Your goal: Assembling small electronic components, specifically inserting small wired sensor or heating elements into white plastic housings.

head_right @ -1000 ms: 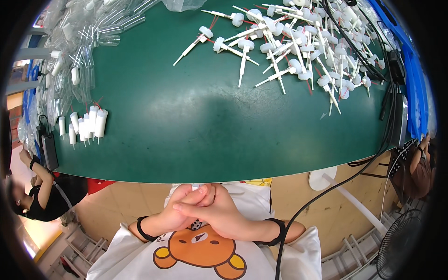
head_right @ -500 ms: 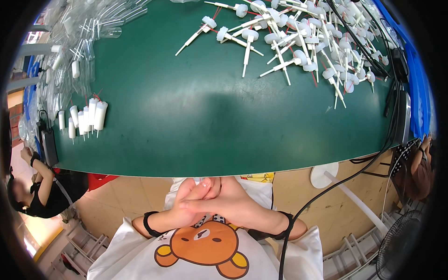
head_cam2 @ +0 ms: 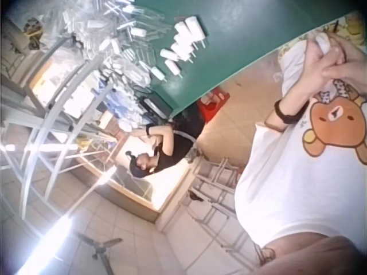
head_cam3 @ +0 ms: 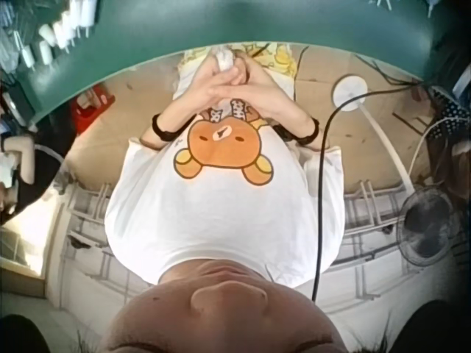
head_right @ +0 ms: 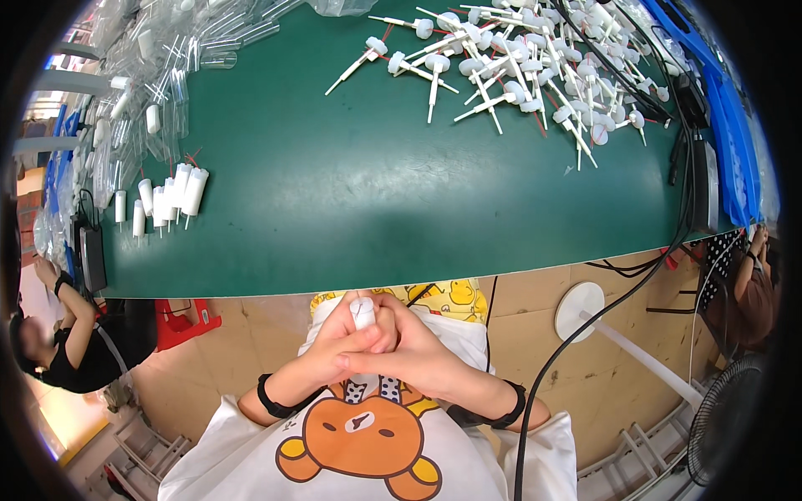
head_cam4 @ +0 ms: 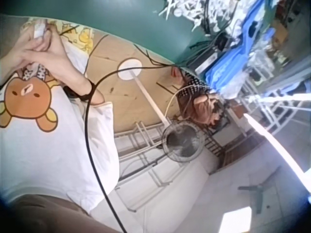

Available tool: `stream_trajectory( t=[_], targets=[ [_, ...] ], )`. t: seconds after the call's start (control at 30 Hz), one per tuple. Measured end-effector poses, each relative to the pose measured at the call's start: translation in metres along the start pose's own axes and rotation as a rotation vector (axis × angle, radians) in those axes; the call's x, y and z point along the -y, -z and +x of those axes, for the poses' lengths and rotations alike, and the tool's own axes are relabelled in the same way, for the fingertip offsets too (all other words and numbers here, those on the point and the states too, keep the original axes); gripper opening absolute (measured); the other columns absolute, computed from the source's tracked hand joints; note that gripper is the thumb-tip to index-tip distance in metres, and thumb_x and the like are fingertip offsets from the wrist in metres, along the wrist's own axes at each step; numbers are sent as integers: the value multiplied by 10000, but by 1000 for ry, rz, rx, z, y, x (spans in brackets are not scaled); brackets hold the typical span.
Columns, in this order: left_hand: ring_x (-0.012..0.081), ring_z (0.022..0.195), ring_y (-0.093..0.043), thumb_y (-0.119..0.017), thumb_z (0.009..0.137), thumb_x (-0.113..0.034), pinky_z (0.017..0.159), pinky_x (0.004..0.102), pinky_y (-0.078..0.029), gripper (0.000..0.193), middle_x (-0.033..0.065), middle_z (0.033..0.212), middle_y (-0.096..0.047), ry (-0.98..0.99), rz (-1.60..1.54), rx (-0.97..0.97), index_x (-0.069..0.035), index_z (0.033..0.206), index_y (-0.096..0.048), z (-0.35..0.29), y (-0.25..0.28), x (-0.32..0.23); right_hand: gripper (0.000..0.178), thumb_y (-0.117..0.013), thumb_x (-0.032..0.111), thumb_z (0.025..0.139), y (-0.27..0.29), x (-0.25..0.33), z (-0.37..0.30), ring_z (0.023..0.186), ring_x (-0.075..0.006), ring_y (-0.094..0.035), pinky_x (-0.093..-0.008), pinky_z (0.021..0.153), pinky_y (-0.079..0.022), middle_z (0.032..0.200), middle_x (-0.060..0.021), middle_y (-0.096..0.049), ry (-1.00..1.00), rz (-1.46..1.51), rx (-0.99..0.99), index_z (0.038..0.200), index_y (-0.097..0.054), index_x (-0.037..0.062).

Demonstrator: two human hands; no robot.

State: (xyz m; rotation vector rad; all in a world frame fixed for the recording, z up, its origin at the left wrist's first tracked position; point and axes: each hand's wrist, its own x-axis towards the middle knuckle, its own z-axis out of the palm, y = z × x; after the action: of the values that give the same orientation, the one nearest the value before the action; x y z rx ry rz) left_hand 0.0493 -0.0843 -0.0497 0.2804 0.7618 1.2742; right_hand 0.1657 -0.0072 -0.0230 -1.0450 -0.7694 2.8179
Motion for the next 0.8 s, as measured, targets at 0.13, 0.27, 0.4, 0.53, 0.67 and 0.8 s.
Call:
stream_trajectory(
  t=[0.13,0.27,0.4,0.53,0.67,0.8],
  targets=[
    [86,818,-451,-441,981,-267,728,257,-409,350,26,880,-468,-16,-86,80,-70,1234,-298,-5,5,0,726,-728,1,739,2,-5,3,1119,-140,-470,-301,932,-409,1163,-69,-468,38,5,5,1336,-316,2],
    [91,839,-431,-382,992,-358,746,265,-399,350,19,895,-431,61,-113,103,-83,1204,-339,-10,15,2,681,-717,2,755,1,-6,2,1116,-153,-483,-303,937,-414,1172,-74,-480,12,16,5,1319,-335,8],
    [93,826,-425,-362,992,-387,738,256,-392,316,8,875,-416,58,-57,141,-87,1081,-408,-14,18,6,610,-676,-4,793,4,-18,5,1146,-194,-501,-326,966,-416,1209,-106,-496,54,21,46,1304,-344,4],
    [114,717,-390,-419,946,-482,666,255,-350,371,-3,777,-412,68,-50,-28,-110,943,-425,-13,-1,-2,495,-627,1,833,6,-26,12,1164,-249,-515,-366,979,-427,1206,-152,-519,112,-37,25,1257,-372,-8],
    [101,709,-395,-432,965,-403,642,243,-343,306,-3,785,-419,29,-73,-195,-100,925,-430,-9,-9,0,403,-616,19,840,0,-23,22,1082,-262,-562,-378,900,-487,1108,-180,-563,114,68,-40,1181,-405,-26],
    [82,694,-390,-428,978,-321,610,234,-338,239,-3,800,-425,-23,-40,-332,-86,928,-434,-9,-15,11,330,-609,14,829,2,-18,26,970,-256,-610,-373,820,-526,997,-182,-604,46,71,-90,1114,-451,-38]
  ],
)
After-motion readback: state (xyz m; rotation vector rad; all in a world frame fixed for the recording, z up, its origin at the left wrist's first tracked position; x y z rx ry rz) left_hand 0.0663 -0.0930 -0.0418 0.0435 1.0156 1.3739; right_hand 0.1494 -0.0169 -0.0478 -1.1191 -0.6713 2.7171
